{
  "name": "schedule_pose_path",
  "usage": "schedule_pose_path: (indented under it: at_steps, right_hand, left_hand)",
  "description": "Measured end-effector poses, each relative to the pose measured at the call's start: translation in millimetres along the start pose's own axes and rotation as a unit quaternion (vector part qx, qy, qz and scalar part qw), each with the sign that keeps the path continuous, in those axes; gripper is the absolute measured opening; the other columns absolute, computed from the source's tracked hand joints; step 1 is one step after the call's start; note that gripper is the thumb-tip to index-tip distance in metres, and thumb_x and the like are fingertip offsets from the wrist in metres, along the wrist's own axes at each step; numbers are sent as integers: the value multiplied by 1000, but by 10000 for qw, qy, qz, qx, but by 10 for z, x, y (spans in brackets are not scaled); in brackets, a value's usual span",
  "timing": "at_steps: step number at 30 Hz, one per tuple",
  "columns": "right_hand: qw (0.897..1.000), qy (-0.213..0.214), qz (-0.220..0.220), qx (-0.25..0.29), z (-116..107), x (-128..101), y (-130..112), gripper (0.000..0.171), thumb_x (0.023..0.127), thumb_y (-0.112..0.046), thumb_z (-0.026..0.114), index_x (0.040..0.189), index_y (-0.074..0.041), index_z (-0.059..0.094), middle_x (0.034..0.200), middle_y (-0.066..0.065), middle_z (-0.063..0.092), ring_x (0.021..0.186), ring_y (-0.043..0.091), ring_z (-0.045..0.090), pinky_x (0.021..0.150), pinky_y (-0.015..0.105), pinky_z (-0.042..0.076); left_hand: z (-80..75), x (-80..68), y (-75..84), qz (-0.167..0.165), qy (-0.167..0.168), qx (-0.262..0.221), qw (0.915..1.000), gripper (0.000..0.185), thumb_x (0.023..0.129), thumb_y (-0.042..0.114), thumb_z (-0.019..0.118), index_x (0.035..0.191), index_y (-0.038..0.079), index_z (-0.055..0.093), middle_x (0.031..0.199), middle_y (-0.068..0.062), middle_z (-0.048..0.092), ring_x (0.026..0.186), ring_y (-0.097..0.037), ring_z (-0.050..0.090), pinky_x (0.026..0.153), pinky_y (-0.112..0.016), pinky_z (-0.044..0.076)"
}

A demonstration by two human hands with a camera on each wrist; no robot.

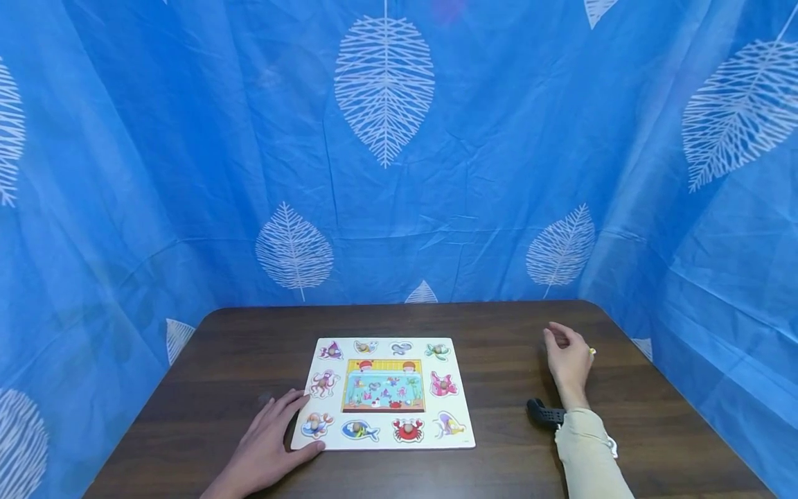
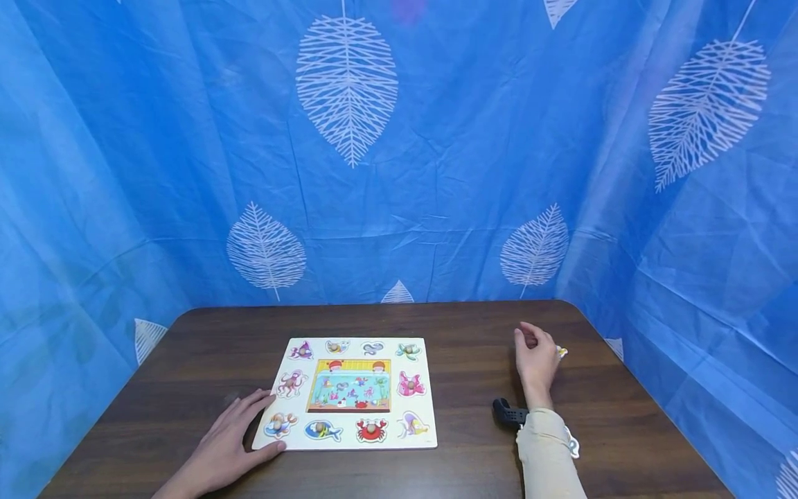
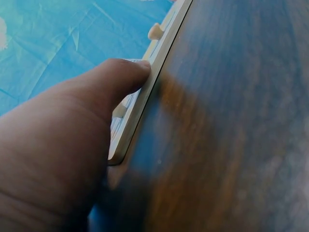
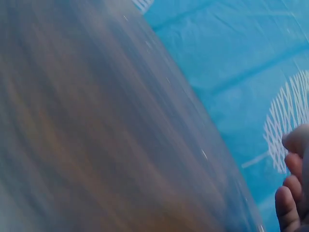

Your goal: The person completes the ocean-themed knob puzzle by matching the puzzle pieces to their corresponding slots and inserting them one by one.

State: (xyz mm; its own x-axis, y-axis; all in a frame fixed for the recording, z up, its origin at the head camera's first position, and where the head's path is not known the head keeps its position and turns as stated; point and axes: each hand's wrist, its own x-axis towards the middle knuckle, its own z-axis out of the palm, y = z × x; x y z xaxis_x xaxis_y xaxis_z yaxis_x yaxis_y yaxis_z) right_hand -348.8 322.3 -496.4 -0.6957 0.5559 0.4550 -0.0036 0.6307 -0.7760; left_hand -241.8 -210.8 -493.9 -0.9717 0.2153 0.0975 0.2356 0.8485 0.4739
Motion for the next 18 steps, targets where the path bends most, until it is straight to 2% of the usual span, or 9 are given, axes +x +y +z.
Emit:
schedule_pose_path:
  at_steps: [3, 4, 9, 12, 15, 18]
  right_hand:
    - [9994, -58, 353, -9, -83, 18, 47, 31, 101, -15, 64, 128, 1, 70, 117, 29, 68, 103, 38, 66, 109, 58, 36]
    - [9990, -132, 432, -28, -104, 23, 57, 33, 102, -15, 62, 130, 1, 68, 121, 31, 67, 111, 46, 63, 111, 60, 34]
    - [9952, -585, 648, -439, -156, 68, 114, 42, 103, -13, 57, 141, 5, 57, 140, 36, 55, 132, 54, 48, 117, 64, 27]
    - [9912, -862, 638, -774, -180, 81, 139, 45, 103, -11, 54, 144, 7, 53, 143, 38, 51, 137, 57, 41, 118, 65, 28]
    - [9873, -1087, 656, -956, -185, 79, 153, 45, 103, -11, 51, 144, 8, 53, 140, 39, 52, 136, 58, 41, 117, 67, 29]
    - [9861, -1136, 661, -1019, -173, 66, 162, 42, 103, -10, 49, 141, 9, 56, 136, 38, 56, 133, 58, 44, 115, 67, 30]
  left_hand:
    - [8, 4, -2, -59, -5, -14, 10000, 93, 75, 72, 78, 142, 11, 60, 150, -14, 54, 143, -40, 45, 119, -66, 30]
    - [9, 3, -2, -72, -11, -4, 10000, 92, 75, 73, 78, 140, 11, 60, 149, -14, 54, 143, -39, 45, 119, -66, 30]
    - [10, 9, 3, -68, 24, -63, 10000, 84, 72, 71, 81, 130, 14, 62, 143, -12, 57, 141, -36, 47, 120, -65, 30]
    - [14, 12, 1, -42, 36, -111, 9999, 80, 72, 71, 82, 127, 16, 62, 142, -11, 58, 141, -35, 47, 120, -65, 30]
    - [19, 12, -9, 10, 54, -88, 9999, 83, 73, 72, 81, 131, 16, 61, 143, -11, 58, 141, -36, 47, 120, -65, 31]
    - [23, 7, -21, 67, 89, -42, 9999, 87, 72, 73, 80, 135, 15, 60, 145, -12, 57, 142, -37, 47, 119, -64, 32]
